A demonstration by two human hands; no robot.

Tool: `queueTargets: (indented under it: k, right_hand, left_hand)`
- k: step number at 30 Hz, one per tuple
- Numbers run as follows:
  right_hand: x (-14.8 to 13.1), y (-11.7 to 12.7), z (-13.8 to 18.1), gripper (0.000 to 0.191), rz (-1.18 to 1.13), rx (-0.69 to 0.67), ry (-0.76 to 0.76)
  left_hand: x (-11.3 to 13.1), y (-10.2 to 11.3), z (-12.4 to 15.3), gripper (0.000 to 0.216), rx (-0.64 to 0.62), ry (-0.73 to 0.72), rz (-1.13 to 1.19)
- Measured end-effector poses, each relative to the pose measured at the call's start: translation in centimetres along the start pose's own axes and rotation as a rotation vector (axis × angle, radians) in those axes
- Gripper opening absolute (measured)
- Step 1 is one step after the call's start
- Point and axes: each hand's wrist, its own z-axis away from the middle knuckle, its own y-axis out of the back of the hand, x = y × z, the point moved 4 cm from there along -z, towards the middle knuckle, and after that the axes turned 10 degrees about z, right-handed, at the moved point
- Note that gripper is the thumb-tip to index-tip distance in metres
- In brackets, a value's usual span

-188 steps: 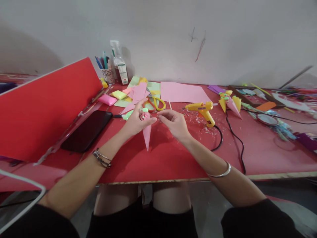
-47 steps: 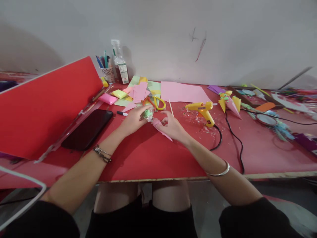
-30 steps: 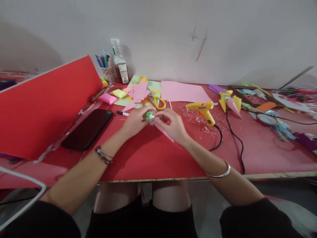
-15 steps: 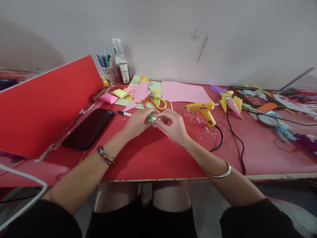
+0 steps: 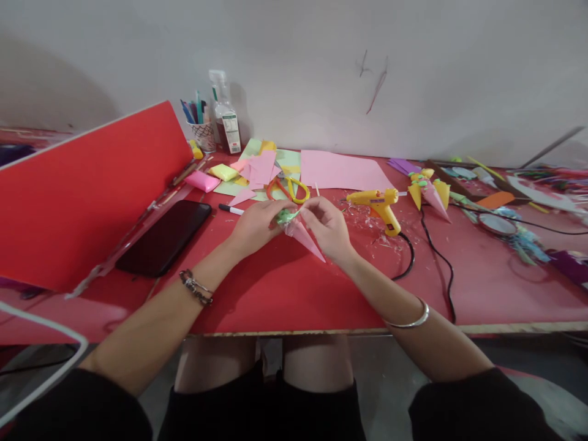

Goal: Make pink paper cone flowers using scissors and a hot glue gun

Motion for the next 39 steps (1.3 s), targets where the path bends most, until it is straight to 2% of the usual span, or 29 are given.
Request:
queueTargets:
  k: [9,15,20,27,36,39]
  right_hand:
    - [0.6,0.3,-0.3,0.020,-0.096,0.025,-0.081]
    - [0.6,0.2,-0.3,0.018,-0.107,0.050,-0.105]
    - [0.8,0.0,-0.3,0.012,-0.190,0.022,-0.150]
    - [0.9,-0.1,-0.3,0.004,-0.179,-0.008,-0.180]
    - [0.9,-0.2,-0.3,0.023,-0.194,-0.054,-0.162]
    - [0.8,-0.3,-0.2,0.020,-0.197,-0.061,-0.185]
  left_hand:
    - [-1.1,0.7,-0.1,0.026,0.062,0.122,-0.103]
    - [-2.2,1.7,0.1,0.030,0.130,0.344,-0.170]
    - [-2.6,1.9,0.4,0.032,0.107,0.438,-0.221]
    - [-2.5,1.8,0.4,0.033,0.028,0.514,-0.315]
    - [-2.5,1.6,0.4,0.032,-0.057,0.570,-0.362]
    - [-2.3,1.7,0.5,0.033,-0.073,0.596,-0.413]
